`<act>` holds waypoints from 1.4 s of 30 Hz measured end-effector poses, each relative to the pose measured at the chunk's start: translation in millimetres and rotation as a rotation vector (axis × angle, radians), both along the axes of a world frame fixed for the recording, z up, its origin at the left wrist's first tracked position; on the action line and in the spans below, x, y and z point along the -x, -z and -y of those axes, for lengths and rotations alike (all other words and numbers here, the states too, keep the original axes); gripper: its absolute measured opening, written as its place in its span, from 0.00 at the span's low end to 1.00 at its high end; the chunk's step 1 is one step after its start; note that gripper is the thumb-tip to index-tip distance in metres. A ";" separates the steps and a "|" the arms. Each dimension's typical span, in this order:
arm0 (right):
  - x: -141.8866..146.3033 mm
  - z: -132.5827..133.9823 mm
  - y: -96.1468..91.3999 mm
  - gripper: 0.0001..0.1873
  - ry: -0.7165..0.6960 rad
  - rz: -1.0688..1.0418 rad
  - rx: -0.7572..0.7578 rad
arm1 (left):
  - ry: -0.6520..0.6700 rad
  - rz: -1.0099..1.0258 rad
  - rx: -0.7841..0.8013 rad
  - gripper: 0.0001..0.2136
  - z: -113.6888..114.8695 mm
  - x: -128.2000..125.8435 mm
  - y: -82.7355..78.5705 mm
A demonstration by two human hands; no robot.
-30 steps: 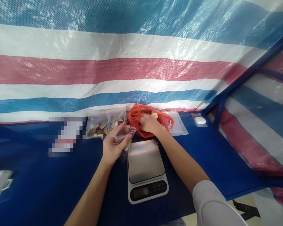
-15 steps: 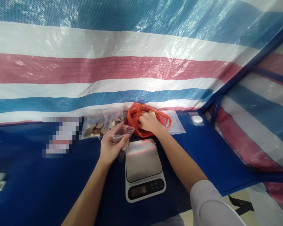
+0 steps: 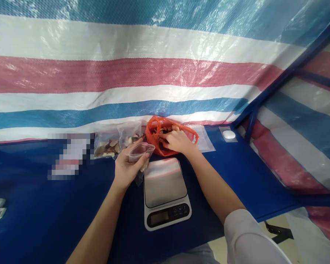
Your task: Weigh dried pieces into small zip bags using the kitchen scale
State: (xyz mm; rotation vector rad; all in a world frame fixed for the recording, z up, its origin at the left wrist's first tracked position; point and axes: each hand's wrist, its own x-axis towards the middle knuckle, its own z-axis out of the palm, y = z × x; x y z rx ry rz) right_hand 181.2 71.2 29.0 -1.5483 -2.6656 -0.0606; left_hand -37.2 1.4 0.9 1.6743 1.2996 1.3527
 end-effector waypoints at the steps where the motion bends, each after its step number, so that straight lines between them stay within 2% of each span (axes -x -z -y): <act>1: 0.8 -0.9 2.1 0.18 0.001 -0.008 -0.019 | 0.000 0.001 0.001 0.27 -0.1 0.0 0.4; 6: 3.3 -3.3 8.9 0.19 -0.024 -0.067 -0.040 | -0.003 -0.010 -0.016 0.27 -1.1 -0.8 0.8; 12: -1.6 -3.5 1.2 0.18 0.034 -0.229 0.024 | 0.003 0.002 -0.037 0.26 -0.9 -2.7 -1.3; 15: -13.1 -5.0 -5.2 0.16 0.021 -0.395 0.116 | 0.012 0.017 -0.034 0.26 -0.4 -3.3 -1.9; 20: -34.5 -2.2 -19.0 0.12 -0.084 -0.812 0.257 | 0.038 0.017 -0.042 0.26 -0.1 -4.3 -3.2; 24: -31.7 10.2 -37.2 0.12 -0.169 -0.977 0.322 | 0.043 -0.006 -0.082 0.24 0.6 -5.4 -3.4; 27: -17.5 24.3 -52.8 0.13 -0.200 -0.964 0.346 | 0.078 -0.009 -0.090 0.26 1.7 -5.6 -3.4; 30: -2.1 36.7 -62.9 0.12 -0.219 -0.840 0.287 | 0.132 -0.035 -0.065 0.28 2.4 -5.3 -3.7; 37: 19.0 43.9 -58.3 0.15 -0.225 -0.524 0.168 | 0.137 -0.056 -0.071 0.27 2.2 -6.0 -4.7; 42: 24.8 46.4 -61.9 0.18 -0.230 -0.472 0.244 | 0.132 -0.066 -0.054 0.26 1.9 -6.3 -5.0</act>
